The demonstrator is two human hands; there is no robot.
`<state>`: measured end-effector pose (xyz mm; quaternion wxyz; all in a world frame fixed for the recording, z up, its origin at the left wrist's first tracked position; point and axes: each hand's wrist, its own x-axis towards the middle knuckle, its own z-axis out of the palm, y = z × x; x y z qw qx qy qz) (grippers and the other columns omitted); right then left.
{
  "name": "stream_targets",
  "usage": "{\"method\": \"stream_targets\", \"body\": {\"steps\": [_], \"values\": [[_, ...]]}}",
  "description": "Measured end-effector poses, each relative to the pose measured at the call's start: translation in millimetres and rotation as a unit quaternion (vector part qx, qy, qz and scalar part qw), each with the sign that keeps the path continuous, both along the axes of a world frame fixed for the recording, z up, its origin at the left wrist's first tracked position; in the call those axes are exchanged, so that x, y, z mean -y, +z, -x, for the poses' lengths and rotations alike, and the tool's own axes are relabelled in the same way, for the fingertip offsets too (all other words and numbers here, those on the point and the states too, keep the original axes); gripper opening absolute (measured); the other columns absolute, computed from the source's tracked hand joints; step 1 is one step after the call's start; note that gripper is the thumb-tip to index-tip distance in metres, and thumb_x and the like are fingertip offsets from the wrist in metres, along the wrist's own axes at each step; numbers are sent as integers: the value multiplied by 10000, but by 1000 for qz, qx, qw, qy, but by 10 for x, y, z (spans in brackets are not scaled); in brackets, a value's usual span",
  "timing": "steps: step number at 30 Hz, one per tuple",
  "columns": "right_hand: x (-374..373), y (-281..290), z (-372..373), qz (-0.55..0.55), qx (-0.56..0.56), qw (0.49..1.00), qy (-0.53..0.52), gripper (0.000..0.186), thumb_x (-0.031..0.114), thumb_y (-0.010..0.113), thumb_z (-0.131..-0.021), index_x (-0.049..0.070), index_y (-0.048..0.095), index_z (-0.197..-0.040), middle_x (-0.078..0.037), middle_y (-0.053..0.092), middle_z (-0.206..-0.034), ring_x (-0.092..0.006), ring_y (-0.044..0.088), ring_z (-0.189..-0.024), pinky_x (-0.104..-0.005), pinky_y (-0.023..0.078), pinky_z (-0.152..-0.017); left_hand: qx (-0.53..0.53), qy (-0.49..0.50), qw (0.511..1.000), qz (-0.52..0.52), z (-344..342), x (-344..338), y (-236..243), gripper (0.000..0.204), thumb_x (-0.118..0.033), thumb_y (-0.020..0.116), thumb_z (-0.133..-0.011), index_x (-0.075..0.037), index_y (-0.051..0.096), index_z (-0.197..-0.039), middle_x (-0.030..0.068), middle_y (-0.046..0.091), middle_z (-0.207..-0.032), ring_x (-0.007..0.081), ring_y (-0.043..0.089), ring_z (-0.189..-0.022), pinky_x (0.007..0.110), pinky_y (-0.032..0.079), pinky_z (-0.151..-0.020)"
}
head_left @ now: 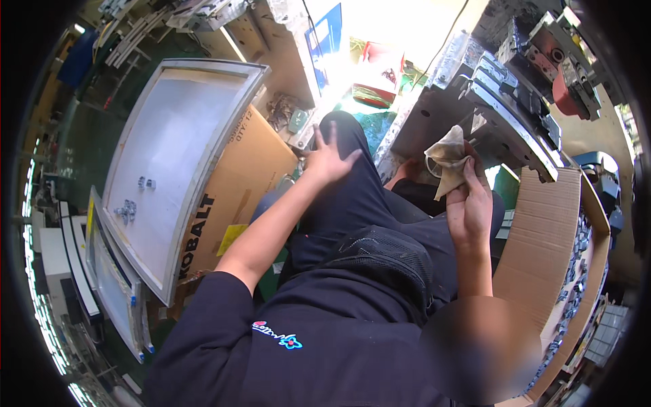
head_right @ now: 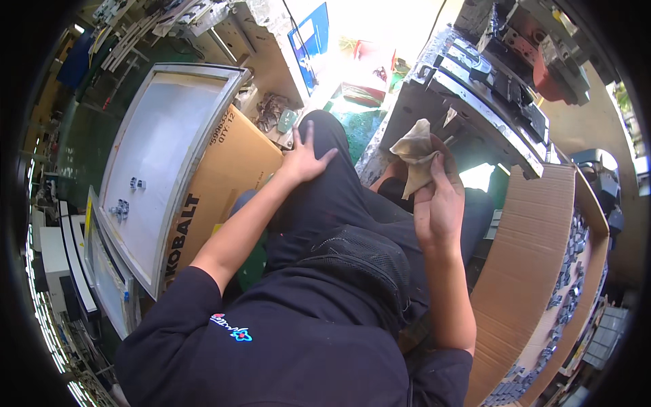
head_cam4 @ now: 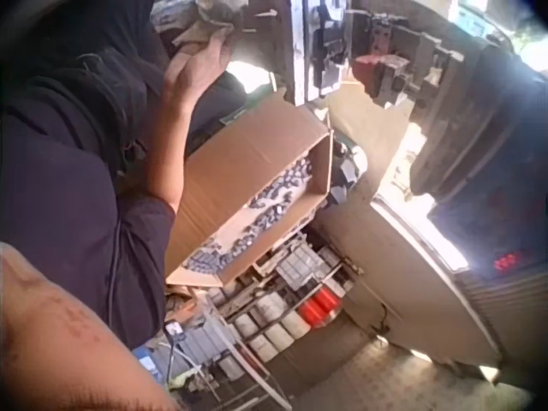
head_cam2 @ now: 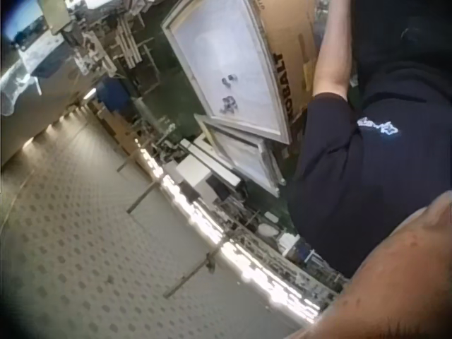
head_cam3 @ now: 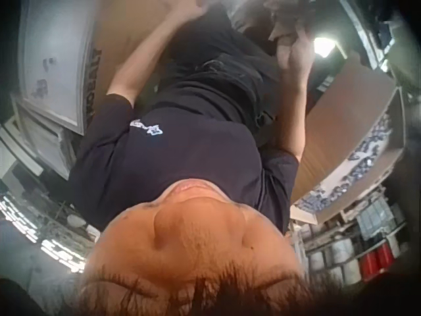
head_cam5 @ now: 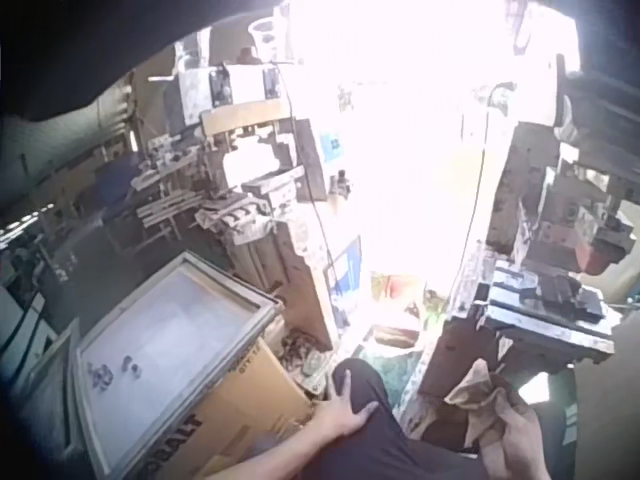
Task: The recorder is cleaning and inspecting a pad printing machine head using a cloth.
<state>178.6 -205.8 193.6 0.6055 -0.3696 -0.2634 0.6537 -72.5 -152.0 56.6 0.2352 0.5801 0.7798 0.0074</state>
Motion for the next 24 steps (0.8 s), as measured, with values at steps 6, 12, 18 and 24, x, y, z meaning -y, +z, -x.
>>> {"method": "stream_targets", "body": {"steps": [6, 12, 18, 24], "values": [[-48, -15, -141, -6, -11, 998, -62, 323, 100, 457, -969, -6, 455, -1274, -88, 510, -1275, -205, 486, -1198, -377, 400, -1042, 388, -266, 872, 138, -48, 61, 735, 784, -619, 401, -878, -122, 236, -1462, 174, 178, -1514, 499, 428, -1210, 591, 391, -980], [-22, 44, -96, 7, 5, 999, -33, 339, 86, 442, -973, -42, 440, -1287, -111, 508, -1266, -201, 502, -1165, -345, 408, -1012, 652, 200, 713, 165, 123, -800, 151, 661, -473, 429, -945, -29, 284, -1413, 225, 436, -1357, 347, 594, -1067, 476, 540, -828], [105, 151, -149, 9, 22, 1000, -16, 355, 88, 421, -980, -43, 420, -1310, -122, 491, -1296, -206, 491, -1183, -348, 394, -1025, 325, -228, 768, -503, 628, -948, -122, 568, -317, 519, -928, -31, 361, -1393, 180, 361, -1426, 293, 401, -1289, 457, 421, -998], [88, 229, -289, -11, 57, 997, -48, 376, 125, 455, -975, -31, 412, -1315, -120, 487, -1319, -197, 475, -1217, -352, 351, -1066, -178, -346, 912, 130, 61, -798, 2050, 522, -423, 538, -893, 16, 564, -1174, 148, 661, -1035, 146, 630, -870, 285, 523, -745]]}}
